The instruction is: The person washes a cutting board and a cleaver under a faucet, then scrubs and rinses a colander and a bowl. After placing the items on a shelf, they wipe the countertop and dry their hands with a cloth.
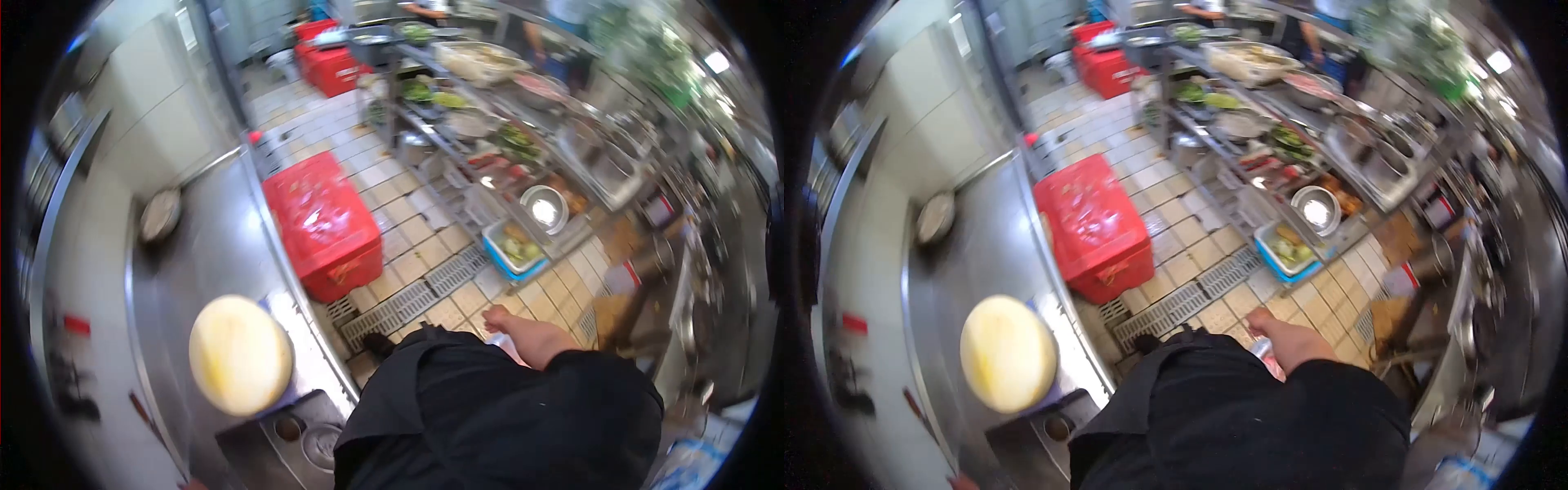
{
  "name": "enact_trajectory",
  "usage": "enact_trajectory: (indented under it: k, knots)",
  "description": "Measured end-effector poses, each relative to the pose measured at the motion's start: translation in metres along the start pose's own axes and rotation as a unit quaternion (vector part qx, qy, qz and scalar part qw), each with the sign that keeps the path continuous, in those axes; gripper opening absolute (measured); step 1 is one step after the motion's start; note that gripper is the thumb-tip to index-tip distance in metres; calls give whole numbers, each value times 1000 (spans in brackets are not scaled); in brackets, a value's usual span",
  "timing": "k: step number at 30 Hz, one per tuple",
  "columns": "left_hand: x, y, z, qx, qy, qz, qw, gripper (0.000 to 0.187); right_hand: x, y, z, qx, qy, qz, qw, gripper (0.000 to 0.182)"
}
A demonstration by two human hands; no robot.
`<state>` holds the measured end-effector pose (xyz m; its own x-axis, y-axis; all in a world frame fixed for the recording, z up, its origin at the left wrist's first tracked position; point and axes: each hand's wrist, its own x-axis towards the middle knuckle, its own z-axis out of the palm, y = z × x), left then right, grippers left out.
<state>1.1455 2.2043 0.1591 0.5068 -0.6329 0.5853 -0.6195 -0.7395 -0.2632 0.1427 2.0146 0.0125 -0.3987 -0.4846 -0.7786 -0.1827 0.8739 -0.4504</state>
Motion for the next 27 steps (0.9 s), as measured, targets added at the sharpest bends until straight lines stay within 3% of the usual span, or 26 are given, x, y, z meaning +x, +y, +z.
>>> enact_trajectory:
  k: [1, 2, 3, 4, 6, 7, 8, 9, 10, 12, 16, 24, 27]
  knots:
    - [13, 7, -2, -11, -88, -35, 995, 49, -5, 0, -3, 31, -6, -7, 999, 29]
    - [5, 31, -36, 37, -101, -70, 992, 51, -3, 0, -3, 36, -6, 10, 999, 28]
    - [1, 27, -32, 16, -88, -58, 994, 54, -2, 0, -5, 40, -18, 8, 999, 25]
    - [4, 44, -57, -3, -132, -92, 987, 54, 4, 7, -6, 56, -18, -4, 998, 22]
    - [-2, 32, -36, 8, -93, -70, 993, 55, 5, 4, -10, 51, -12, 12, 999, 16]
    - [4, 40, -46, -8, -148, -129, 981, 57, -3, -2, -11, 51, -11, 12, 999, 15]
    - [-2, 39, -49, -29, -65, -61, 996, 55, 18, 9, -18, 42, -56, -9, 998, 19]
    - [-4, 40, -53, -32, -76, -76, 994, 52, 51, 25, -23, 78, -134, 6, 988, 14]
    - [-2, 49, -69, -36, -73, -74, 994, 44, 40, 9, -17, 51, -150, 5, 987, 14]
    - [14, 86, -122, -25, -146, -138, 979, 39, -2, -17, -20, -1, -71, -31, 997, 14]
    - [11, 80, -115, -16, -121, -139, 983, 36, -7, -36, -12, -50, -80, -37, 995, 14]
    - [19, 83, -125, -1, -172, -148, 974, 37, -7, -34, -13, -110, -66, -44, 991, 16]
    - [18, 81, -124, -1, -161, -146, 976, 35, -8, -34, -14, -41, -68, -18, 997, 17]
